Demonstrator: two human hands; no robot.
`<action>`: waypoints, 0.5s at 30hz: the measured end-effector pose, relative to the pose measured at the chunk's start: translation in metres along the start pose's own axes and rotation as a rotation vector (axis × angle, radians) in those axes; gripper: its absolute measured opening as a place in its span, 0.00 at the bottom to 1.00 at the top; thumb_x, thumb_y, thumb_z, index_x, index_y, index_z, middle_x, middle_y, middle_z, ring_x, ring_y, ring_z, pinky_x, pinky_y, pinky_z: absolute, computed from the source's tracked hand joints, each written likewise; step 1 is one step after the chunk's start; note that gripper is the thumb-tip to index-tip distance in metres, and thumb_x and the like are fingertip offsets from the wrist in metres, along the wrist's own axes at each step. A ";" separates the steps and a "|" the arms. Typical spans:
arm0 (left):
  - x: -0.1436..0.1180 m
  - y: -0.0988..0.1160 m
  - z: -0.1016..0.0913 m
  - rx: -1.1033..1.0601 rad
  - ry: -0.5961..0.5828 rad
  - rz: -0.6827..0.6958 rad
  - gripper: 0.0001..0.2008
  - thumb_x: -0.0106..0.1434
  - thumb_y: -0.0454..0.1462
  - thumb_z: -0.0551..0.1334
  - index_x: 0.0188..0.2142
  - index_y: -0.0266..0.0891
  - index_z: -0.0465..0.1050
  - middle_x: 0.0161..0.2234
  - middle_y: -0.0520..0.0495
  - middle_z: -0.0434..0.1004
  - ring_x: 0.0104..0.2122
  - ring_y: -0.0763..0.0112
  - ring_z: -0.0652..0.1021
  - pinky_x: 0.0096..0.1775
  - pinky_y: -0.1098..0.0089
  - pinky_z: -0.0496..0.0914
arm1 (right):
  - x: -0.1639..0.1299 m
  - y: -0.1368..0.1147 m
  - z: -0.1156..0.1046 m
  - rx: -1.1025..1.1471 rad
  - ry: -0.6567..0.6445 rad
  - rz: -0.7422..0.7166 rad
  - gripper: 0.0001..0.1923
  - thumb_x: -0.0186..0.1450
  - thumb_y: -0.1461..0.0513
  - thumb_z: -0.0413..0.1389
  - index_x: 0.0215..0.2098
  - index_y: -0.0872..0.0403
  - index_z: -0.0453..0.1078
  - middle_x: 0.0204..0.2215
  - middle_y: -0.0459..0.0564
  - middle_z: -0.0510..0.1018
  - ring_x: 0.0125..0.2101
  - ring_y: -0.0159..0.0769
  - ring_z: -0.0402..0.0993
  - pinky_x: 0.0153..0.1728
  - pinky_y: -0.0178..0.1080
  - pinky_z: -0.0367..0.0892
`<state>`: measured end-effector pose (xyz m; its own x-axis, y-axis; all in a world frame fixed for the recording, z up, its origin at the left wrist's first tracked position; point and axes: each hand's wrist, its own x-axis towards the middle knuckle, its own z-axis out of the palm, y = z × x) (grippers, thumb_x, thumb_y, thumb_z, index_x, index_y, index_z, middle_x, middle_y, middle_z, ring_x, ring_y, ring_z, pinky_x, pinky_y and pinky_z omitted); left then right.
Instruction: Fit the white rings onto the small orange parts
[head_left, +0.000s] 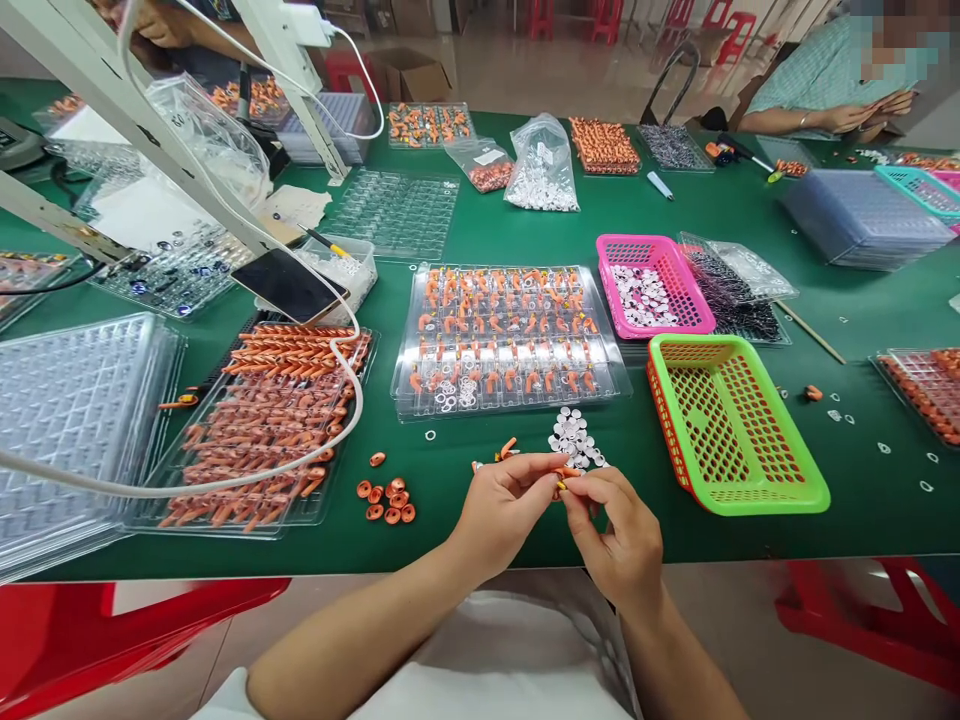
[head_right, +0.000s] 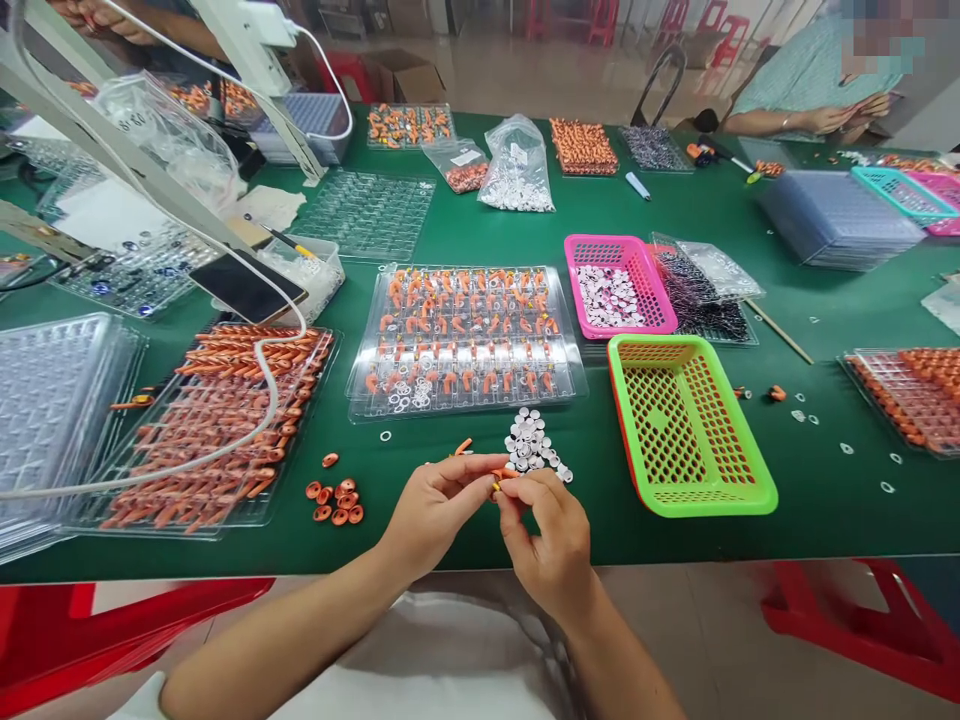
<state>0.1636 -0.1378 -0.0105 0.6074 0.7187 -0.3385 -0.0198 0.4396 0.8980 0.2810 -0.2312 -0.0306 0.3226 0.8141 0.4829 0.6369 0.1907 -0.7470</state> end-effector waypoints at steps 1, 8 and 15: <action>0.000 0.001 0.000 0.001 -0.001 0.004 0.10 0.56 0.36 0.66 0.38 0.39 0.81 0.36 0.46 0.85 0.39 0.59 0.83 0.44 0.61 0.78 | 0.001 0.000 -0.001 -0.003 -0.006 -0.004 0.13 0.65 0.72 0.55 0.44 0.51 0.69 0.34 0.50 0.77 0.32 0.36 0.73 0.29 0.38 0.70; -0.004 0.003 -0.002 0.033 -0.059 0.027 0.12 0.58 0.38 0.66 0.42 0.41 0.81 0.42 0.45 0.84 0.43 0.57 0.82 0.47 0.59 0.77 | 0.006 -0.001 -0.004 -0.042 -0.006 0.015 0.08 0.66 0.70 0.54 0.40 0.51 0.69 0.31 0.49 0.77 0.30 0.35 0.73 0.28 0.37 0.70; -0.003 -0.002 -0.009 0.124 -0.064 0.074 0.12 0.60 0.37 0.65 0.43 0.42 0.81 0.43 0.46 0.83 0.42 0.59 0.82 0.48 0.59 0.76 | 0.005 0.002 -0.007 -0.093 -0.104 -0.071 0.13 0.66 0.72 0.51 0.45 0.51 0.66 0.34 0.52 0.76 0.34 0.39 0.73 0.33 0.41 0.71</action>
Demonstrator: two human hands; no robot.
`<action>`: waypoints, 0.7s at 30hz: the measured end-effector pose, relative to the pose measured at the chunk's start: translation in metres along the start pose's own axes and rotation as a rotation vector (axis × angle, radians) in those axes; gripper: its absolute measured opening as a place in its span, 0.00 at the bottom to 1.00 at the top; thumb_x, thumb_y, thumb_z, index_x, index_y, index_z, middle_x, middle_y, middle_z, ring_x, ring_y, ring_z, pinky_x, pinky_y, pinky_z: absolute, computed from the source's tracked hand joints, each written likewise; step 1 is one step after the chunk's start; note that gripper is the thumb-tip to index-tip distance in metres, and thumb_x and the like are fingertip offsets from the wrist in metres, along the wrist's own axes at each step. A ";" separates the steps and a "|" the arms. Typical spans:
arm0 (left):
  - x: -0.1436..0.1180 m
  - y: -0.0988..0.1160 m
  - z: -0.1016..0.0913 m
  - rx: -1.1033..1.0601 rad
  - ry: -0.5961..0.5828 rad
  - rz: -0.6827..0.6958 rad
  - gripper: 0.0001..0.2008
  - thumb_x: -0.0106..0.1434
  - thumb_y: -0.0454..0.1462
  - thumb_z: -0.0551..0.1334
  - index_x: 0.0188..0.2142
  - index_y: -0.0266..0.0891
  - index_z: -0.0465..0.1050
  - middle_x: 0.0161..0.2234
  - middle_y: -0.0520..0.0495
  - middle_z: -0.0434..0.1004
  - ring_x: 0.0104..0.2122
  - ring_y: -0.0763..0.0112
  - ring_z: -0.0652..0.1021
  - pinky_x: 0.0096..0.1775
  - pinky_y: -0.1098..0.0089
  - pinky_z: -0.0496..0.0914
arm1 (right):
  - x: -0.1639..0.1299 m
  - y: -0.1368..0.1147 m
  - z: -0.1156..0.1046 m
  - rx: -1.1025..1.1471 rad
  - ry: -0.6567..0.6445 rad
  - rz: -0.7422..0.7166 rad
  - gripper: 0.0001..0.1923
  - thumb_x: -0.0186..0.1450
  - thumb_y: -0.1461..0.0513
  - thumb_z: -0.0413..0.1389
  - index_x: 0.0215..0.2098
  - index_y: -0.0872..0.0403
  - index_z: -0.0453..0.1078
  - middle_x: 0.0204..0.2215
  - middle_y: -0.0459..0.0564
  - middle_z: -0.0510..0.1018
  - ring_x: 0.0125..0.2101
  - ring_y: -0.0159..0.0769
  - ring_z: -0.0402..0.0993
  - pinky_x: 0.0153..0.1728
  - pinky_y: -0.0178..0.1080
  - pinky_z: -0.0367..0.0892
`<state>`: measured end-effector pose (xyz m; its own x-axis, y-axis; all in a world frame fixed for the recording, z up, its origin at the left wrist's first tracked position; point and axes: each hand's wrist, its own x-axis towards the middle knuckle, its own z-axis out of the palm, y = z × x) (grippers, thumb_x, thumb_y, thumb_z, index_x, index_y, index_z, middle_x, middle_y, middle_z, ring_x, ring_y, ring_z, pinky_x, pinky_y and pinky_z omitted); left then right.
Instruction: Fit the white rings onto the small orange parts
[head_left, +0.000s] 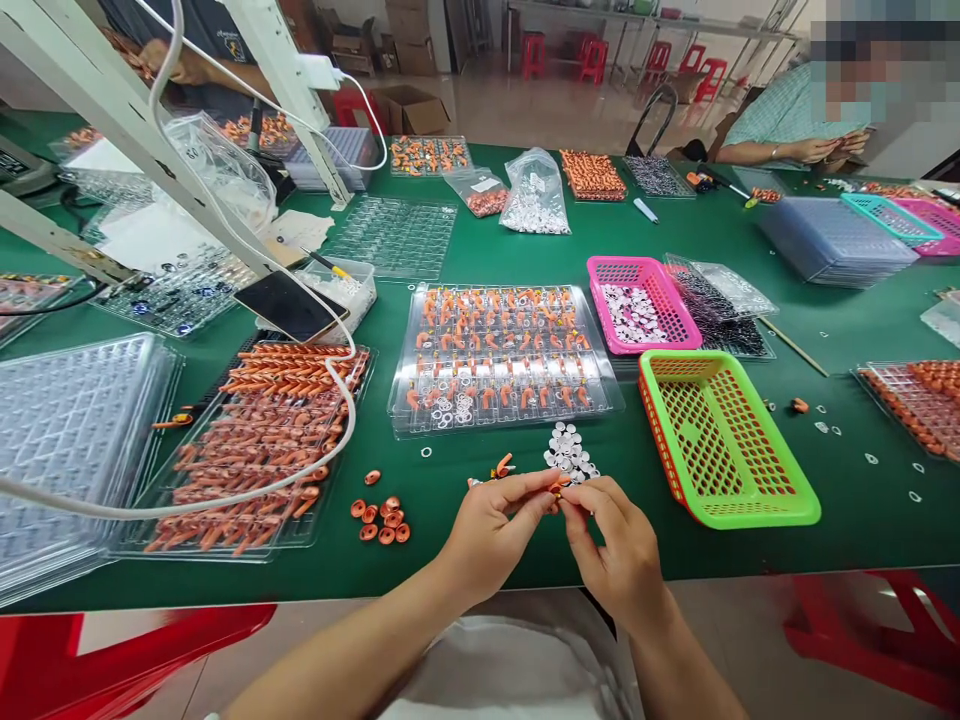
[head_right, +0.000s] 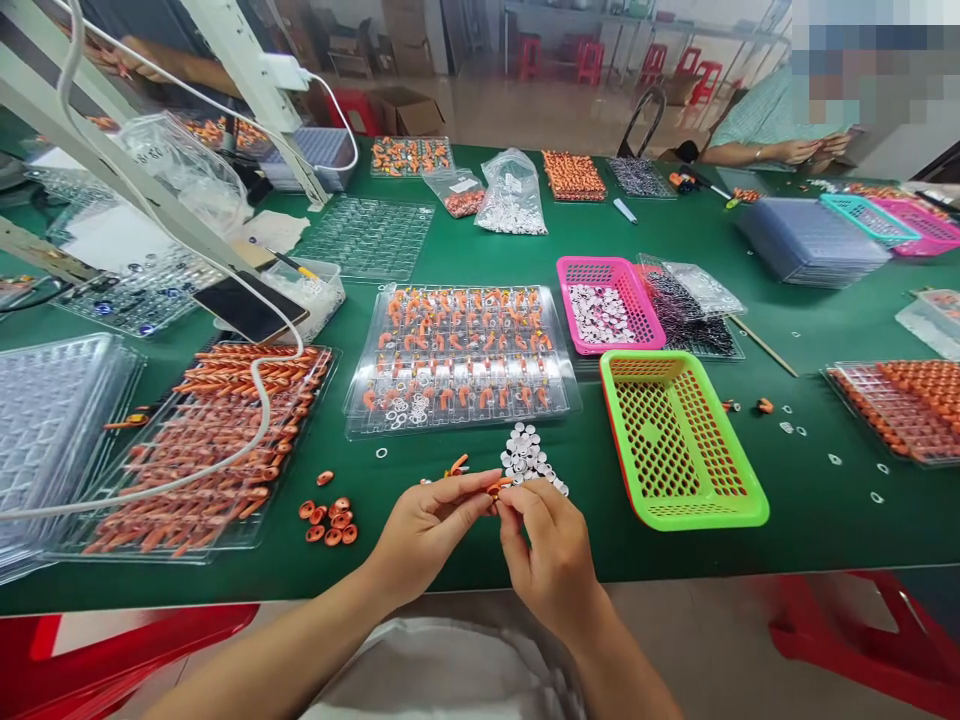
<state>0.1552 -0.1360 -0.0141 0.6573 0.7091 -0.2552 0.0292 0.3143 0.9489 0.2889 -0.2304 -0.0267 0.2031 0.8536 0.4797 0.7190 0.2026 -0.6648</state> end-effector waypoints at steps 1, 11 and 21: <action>0.000 -0.001 -0.001 0.012 -0.004 0.004 0.12 0.60 0.37 0.65 0.43 0.42 0.81 0.42 0.46 0.84 0.41 0.59 0.83 0.48 0.60 0.77 | 0.000 0.000 -0.001 0.000 -0.021 -0.006 0.13 0.66 0.72 0.51 0.45 0.52 0.66 0.34 0.52 0.75 0.34 0.39 0.73 0.34 0.41 0.70; 0.000 -0.008 -0.009 0.158 -0.125 0.079 0.11 0.63 0.38 0.64 0.44 0.44 0.81 0.37 0.46 0.84 0.40 0.61 0.82 0.46 0.65 0.75 | 0.011 0.003 -0.018 0.079 -0.232 0.071 0.07 0.68 0.69 0.51 0.38 0.52 0.65 0.31 0.48 0.71 0.32 0.35 0.70 0.32 0.38 0.66; -0.004 -0.005 -0.009 0.143 -0.181 0.088 0.11 0.64 0.38 0.62 0.44 0.40 0.80 0.37 0.45 0.83 0.38 0.64 0.81 0.44 0.66 0.75 | 0.019 0.000 -0.023 0.232 -0.264 0.350 0.06 0.67 0.65 0.56 0.31 0.52 0.68 0.27 0.44 0.72 0.27 0.31 0.68 0.28 0.34 0.62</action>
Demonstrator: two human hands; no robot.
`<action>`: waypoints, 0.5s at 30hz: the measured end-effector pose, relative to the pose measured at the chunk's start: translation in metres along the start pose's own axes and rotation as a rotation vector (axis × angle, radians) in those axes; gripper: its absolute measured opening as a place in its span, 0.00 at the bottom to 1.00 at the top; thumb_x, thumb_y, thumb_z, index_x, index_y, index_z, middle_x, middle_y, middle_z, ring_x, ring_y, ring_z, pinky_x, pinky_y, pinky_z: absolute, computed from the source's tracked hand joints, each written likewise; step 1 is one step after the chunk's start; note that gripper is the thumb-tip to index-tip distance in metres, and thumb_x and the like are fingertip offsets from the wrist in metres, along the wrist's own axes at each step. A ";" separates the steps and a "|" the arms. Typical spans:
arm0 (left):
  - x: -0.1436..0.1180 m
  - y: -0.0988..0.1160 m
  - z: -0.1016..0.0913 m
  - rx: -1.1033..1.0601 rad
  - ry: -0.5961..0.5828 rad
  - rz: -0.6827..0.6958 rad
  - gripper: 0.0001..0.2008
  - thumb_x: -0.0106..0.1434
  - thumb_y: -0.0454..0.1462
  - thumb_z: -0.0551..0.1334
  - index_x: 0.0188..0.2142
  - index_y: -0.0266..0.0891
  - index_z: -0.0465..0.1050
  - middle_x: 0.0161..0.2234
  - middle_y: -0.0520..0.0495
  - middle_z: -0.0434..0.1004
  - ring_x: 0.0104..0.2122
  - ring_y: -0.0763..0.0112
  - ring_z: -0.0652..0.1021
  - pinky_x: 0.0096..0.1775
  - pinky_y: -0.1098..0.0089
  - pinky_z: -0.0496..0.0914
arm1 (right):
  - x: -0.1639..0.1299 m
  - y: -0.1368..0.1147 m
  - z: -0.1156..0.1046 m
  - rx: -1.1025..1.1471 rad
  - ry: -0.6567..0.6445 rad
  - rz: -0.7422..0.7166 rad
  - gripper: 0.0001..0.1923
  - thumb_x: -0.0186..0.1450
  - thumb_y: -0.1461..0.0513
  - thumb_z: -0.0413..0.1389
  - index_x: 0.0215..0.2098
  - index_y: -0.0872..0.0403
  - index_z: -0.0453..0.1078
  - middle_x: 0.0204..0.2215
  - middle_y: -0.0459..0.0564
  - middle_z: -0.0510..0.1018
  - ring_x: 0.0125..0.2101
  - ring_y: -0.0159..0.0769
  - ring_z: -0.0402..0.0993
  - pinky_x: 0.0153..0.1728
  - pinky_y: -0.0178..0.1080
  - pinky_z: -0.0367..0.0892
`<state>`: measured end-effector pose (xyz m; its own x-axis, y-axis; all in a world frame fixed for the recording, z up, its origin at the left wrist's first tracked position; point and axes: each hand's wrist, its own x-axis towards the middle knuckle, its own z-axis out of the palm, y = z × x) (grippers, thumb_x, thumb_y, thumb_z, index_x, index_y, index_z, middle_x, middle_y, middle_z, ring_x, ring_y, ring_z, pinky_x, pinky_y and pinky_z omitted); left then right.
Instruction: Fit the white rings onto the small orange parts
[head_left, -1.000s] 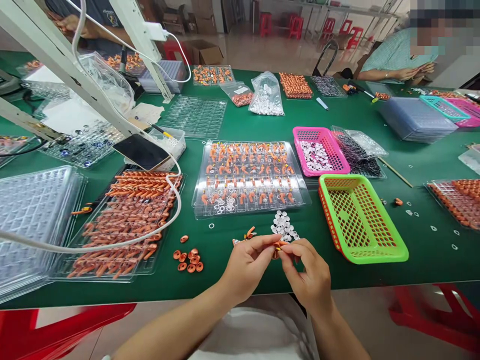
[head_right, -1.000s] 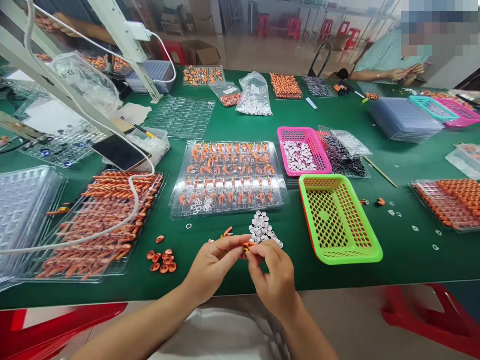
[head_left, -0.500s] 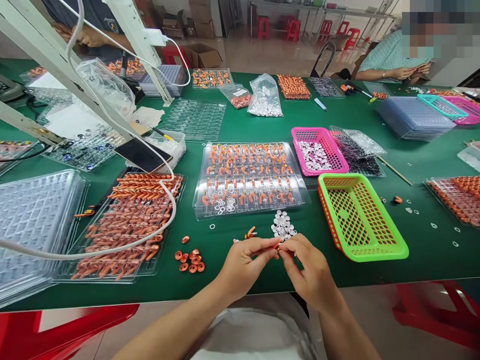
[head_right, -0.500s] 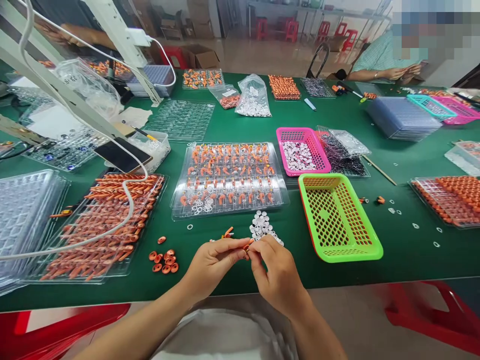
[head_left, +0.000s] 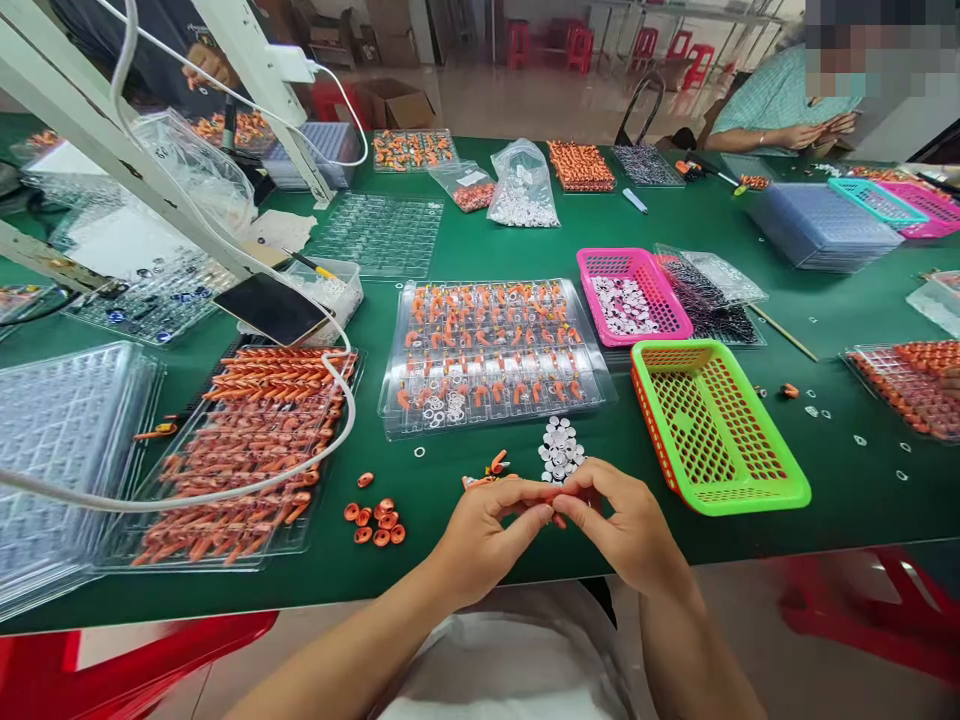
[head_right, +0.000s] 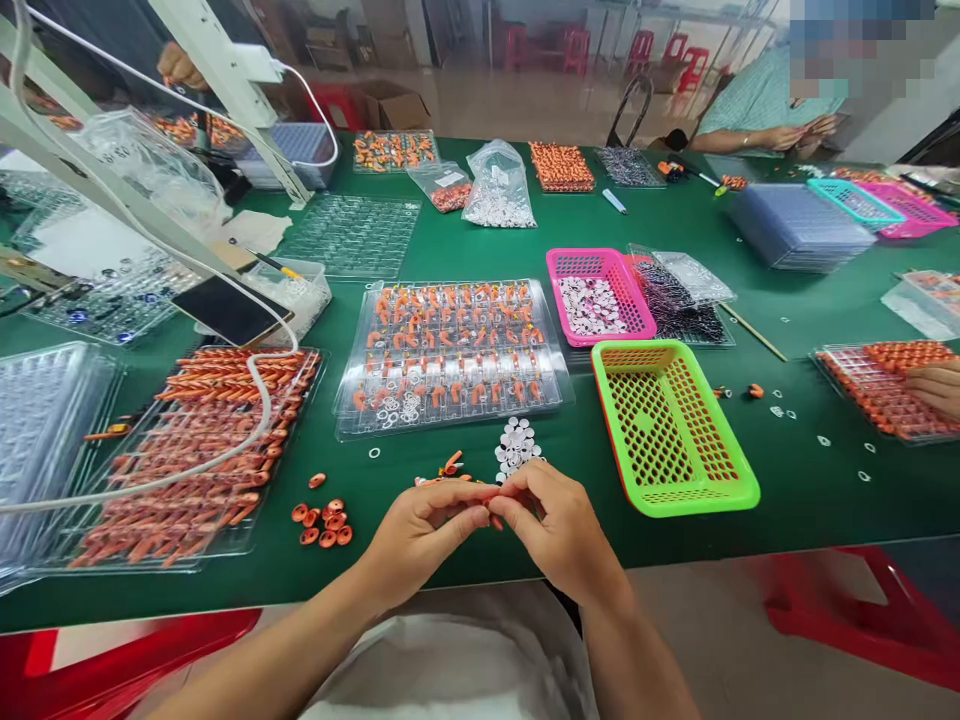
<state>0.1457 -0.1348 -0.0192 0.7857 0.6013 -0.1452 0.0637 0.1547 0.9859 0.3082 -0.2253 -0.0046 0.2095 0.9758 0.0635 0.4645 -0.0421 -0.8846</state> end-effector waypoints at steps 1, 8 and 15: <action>0.000 0.001 0.000 -0.031 0.008 -0.012 0.10 0.64 0.37 0.63 0.44 0.39 0.80 0.37 0.45 0.83 0.38 0.64 0.81 0.44 0.66 0.75 | 0.000 0.001 0.003 -0.006 0.019 -0.021 0.06 0.68 0.65 0.55 0.32 0.53 0.69 0.27 0.44 0.72 0.28 0.31 0.68 0.29 0.34 0.63; 0.003 0.005 0.003 -0.207 0.140 -0.135 0.07 0.59 0.35 0.65 0.37 0.35 0.80 0.32 0.46 0.83 0.32 0.69 0.81 0.38 0.71 0.77 | -0.005 0.005 0.022 0.028 0.116 -0.115 0.05 0.68 0.66 0.52 0.35 0.53 0.68 0.28 0.45 0.71 0.28 0.32 0.67 0.29 0.35 0.62; 0.004 0.001 0.003 -0.077 0.201 -0.081 0.09 0.58 0.37 0.64 0.36 0.35 0.80 0.33 0.45 0.84 0.32 0.67 0.82 0.38 0.72 0.77 | 0.001 0.003 0.028 0.143 0.129 0.074 0.04 0.65 0.66 0.54 0.32 0.53 0.69 0.27 0.44 0.73 0.26 0.29 0.67 0.27 0.32 0.62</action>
<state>0.1507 -0.1347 -0.0188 0.6408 0.7277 -0.2445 0.0680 0.2634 0.9623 0.2856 -0.2182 -0.0200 0.3514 0.9351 0.0462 0.3186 -0.0731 -0.9451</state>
